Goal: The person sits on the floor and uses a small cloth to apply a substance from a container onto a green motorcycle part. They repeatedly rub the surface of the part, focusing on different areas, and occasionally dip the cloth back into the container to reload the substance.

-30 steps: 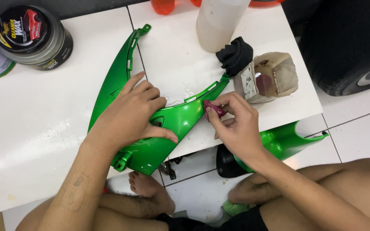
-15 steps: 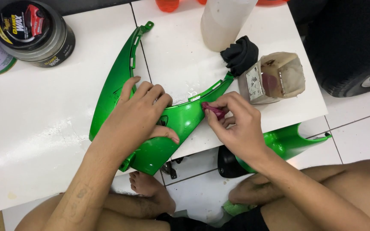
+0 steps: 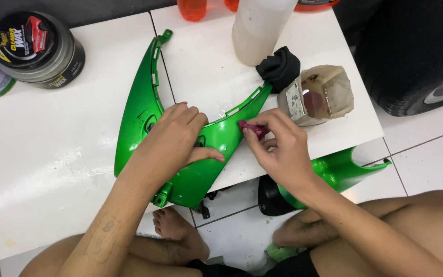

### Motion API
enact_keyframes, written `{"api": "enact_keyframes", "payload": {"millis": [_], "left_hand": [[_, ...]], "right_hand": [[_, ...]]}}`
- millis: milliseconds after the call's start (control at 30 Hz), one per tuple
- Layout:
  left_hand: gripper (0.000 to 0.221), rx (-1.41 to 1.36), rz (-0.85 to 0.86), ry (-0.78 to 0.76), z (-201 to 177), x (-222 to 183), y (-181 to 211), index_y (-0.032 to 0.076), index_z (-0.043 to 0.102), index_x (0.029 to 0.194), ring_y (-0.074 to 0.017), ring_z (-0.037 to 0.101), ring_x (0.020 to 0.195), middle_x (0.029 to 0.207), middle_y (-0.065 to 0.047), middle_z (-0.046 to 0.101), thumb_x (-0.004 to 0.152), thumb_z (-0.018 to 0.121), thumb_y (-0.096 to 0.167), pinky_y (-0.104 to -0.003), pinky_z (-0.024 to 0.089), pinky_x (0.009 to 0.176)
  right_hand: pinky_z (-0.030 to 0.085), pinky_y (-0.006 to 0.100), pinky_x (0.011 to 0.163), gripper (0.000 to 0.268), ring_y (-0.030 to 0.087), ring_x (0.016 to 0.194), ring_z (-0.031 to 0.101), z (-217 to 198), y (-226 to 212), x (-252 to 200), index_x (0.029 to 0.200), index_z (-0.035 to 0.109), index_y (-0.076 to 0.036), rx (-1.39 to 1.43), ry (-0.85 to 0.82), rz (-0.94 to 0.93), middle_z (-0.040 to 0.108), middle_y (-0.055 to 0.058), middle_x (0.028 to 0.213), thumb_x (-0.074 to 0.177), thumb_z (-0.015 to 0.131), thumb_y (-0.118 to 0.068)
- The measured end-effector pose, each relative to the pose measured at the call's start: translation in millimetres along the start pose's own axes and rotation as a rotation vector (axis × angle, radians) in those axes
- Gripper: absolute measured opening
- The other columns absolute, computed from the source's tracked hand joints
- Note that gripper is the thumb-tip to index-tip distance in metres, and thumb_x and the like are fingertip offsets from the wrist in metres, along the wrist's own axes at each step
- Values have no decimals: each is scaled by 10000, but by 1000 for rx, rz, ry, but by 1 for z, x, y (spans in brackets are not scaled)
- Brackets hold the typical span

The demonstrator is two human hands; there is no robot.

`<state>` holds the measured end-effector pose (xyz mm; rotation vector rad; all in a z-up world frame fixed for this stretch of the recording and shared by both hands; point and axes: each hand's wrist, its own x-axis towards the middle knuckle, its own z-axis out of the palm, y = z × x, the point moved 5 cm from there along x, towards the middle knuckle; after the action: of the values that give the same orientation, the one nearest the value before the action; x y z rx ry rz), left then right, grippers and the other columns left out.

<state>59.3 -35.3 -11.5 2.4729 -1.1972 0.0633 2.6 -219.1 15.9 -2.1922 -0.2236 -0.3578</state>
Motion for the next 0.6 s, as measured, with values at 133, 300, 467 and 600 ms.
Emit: {"api": "enact_keyframes", "payload": {"millis": [133,300,467,600], "left_hand": [[726,29,-4,18,7,-1,-3,34,594,905,-297,547,908,878,-92,597,765,724,734,-435,480,888],[653,104,-44,-48,-3,1,4,56,601,904,-312,545,909,908,-97,636,954,547,704,-452,425,904],[670,91,-107,-104,-7,2,13,56,602,964,-304,540,921,912,-90,632,939,550,723,-490,391,932],[677,188,-84,-27,-5,2,16,65,605,985,-295,514,885,898,-69,571,933,569,739,-449,399,894]], "right_hand": [[538,208,547,83,149,764,606,-2,-9,-2,1030,678,1,22,-121,-92,622,92,932,965,687,-50],[559,190,529,37,140,763,628,-37,-28,11,989,707,2,-95,52,-121,663,101,950,958,726,-3],[563,194,542,39,137,782,639,-54,-30,15,995,708,0,-119,60,-104,693,95,959,957,708,8],[491,204,553,39,126,751,636,-64,-25,16,987,706,-10,-148,32,-138,705,83,955,951,716,1]]}}
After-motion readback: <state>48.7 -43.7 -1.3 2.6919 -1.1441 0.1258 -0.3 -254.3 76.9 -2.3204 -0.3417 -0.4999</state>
